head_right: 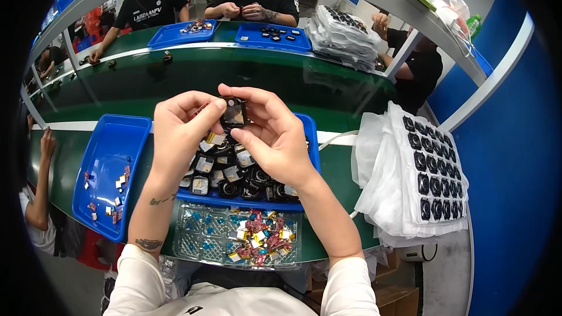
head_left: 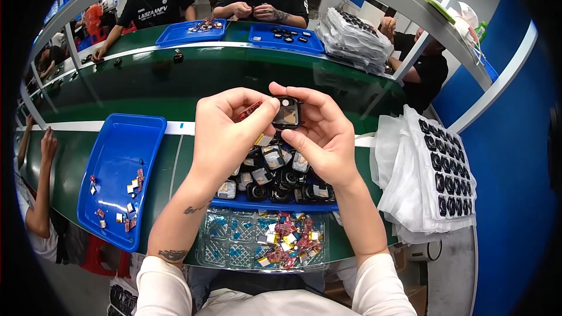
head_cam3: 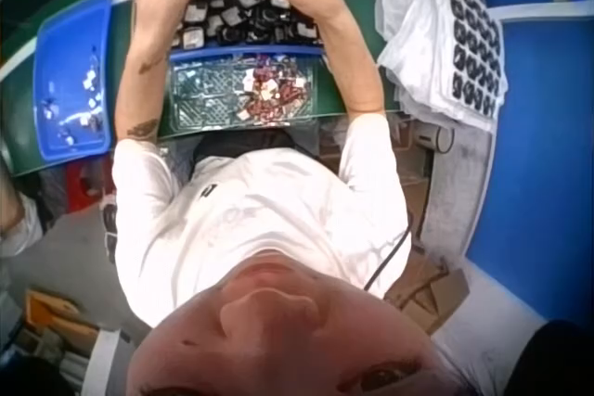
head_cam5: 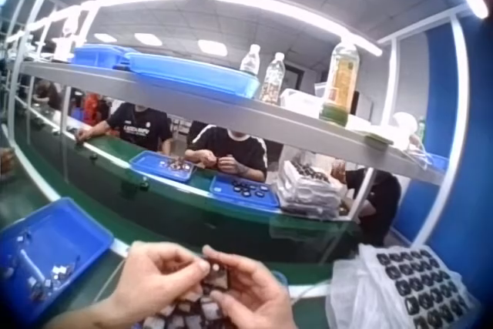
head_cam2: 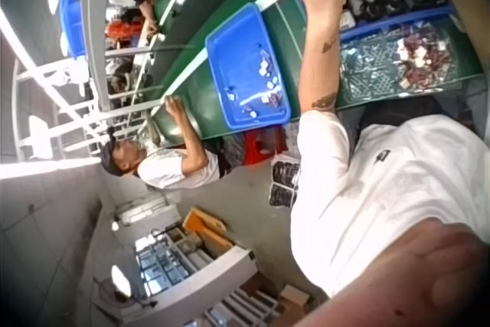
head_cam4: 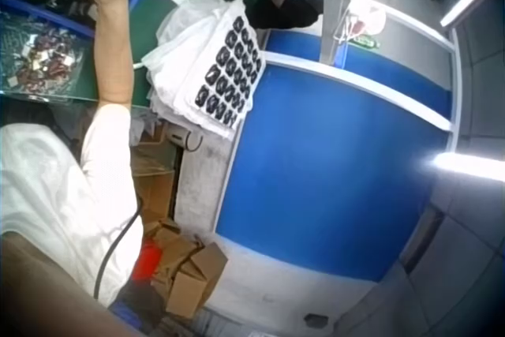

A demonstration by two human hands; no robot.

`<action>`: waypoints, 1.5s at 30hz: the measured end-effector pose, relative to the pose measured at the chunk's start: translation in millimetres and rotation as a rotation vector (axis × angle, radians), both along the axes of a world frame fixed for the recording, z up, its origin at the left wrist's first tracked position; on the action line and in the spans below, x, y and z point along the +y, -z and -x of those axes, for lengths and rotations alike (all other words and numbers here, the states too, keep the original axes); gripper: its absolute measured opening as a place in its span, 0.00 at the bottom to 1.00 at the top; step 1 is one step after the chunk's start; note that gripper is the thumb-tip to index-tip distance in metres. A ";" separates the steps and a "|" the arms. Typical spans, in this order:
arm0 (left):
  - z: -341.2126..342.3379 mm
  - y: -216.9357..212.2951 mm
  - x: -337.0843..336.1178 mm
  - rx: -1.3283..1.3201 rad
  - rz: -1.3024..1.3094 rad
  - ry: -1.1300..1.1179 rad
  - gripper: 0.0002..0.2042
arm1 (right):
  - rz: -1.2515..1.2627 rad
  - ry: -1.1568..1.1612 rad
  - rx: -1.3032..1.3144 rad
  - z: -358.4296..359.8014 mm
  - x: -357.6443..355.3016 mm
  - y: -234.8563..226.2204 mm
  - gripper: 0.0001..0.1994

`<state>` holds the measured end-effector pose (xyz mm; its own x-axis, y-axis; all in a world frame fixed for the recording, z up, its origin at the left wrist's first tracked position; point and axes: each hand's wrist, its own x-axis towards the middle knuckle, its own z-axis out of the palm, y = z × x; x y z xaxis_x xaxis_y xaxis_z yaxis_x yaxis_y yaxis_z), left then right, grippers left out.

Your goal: Manually assembling small electronic modules by inserting small chips/sensors into housing units at a factory production line.

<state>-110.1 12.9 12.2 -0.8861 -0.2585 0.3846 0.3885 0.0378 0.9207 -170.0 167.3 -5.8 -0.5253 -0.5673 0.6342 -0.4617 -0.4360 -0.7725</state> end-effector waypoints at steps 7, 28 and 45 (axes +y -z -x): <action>2.2 8.7 10.2 0.082 0.081 -0.117 0.06 | 0.012 0.113 0.022 -10.1 -1.8 -1.3 0.22; -4.2 6.2 15.2 0.185 0.181 -0.079 0.04 | 0.254 0.278 -0.267 0.6 3.8 -0.4 0.08; 2.4 15.1 12.6 -0.035 -0.114 0.245 0.07 | 0.284 0.400 -0.043 -7.1 1.6 2.9 0.09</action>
<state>-112.5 25.5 -2.9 -0.9398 -0.0744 0.3336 0.3415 -0.1580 0.9265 -163.0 169.0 -8.7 -0.6960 -0.1236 0.7073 -0.6062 -0.4268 -0.6711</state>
